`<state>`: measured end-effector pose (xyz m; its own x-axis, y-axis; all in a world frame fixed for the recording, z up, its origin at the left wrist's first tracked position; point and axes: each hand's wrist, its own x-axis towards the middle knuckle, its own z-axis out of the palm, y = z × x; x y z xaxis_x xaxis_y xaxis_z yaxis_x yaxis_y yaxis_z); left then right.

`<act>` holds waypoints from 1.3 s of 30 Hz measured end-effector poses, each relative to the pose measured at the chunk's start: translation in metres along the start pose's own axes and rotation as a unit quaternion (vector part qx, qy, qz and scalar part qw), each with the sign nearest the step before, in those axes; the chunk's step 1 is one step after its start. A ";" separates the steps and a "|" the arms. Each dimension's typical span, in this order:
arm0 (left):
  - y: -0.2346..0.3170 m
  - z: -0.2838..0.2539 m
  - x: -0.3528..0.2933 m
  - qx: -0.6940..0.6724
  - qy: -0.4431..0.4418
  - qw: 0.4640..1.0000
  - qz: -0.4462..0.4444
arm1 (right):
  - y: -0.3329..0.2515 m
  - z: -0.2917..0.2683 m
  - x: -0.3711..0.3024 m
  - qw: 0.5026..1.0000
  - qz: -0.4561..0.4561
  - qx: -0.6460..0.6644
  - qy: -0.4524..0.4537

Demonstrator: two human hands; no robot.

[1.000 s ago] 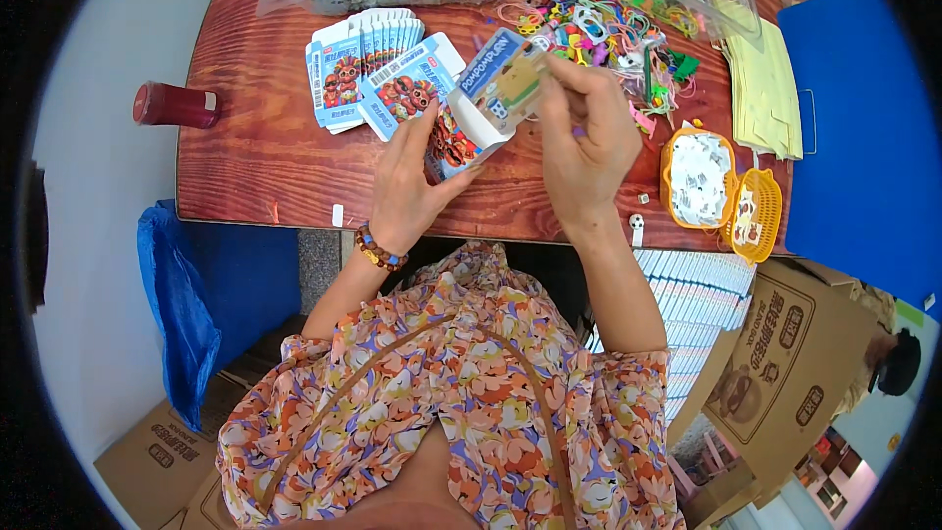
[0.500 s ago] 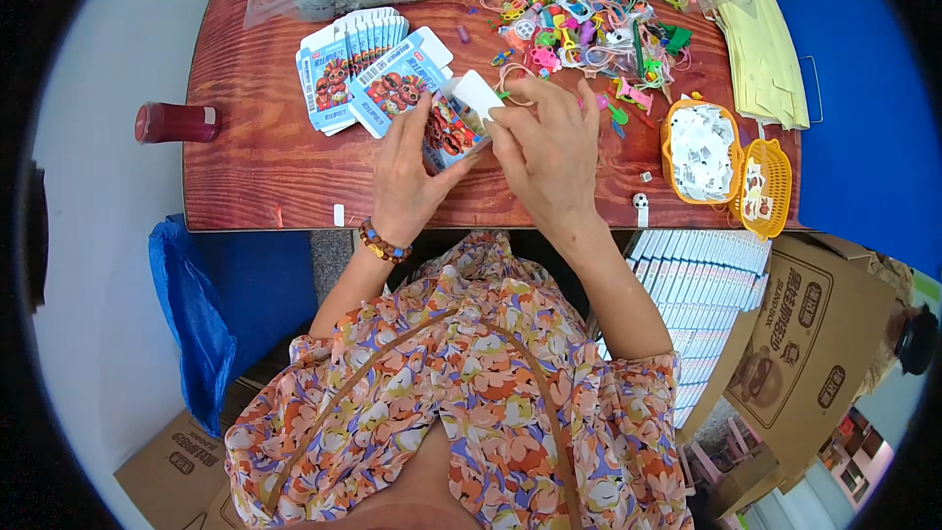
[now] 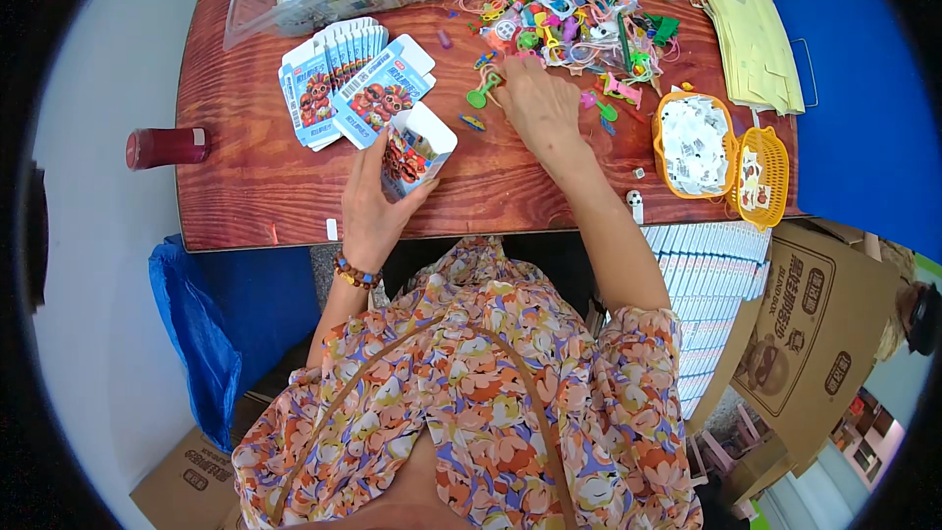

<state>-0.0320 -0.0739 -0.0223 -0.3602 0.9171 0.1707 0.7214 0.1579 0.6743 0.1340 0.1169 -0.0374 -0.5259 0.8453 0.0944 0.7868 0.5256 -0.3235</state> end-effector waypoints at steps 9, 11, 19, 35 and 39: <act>-0.004 -0.003 -0.001 -0.001 0.002 1.000 -0.008 | 0.001 -0.009 -0.001 0.990 -0.036 0.137 -0.018; -0.005 -0.004 0.000 -0.002 0.005 1.000 -0.008 | -0.002 -0.008 0.004 0.995 -0.008 0.083 -0.052; -0.006 -0.005 -0.007 0.033 0.004 0.999 0.006 | 0.005 -0.003 -0.003 0.996 -0.045 0.063 -0.047; 0.003 0.001 -0.009 0.067 -0.025 0.997 0.030 | -0.043 -0.039 -0.033 0.897 -0.001 0.407 -0.173; 0.000 0.001 -0.009 0.051 -0.046 0.998 -0.012 | -0.052 -0.043 -0.032 0.942 -0.078 0.294 -0.140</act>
<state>-0.0285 -0.0816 -0.0250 -0.3249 0.9419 0.0856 0.7711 0.2114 0.6006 0.1244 0.0666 0.0169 -0.7494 0.6608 -0.0423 0.4215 0.4267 -0.8002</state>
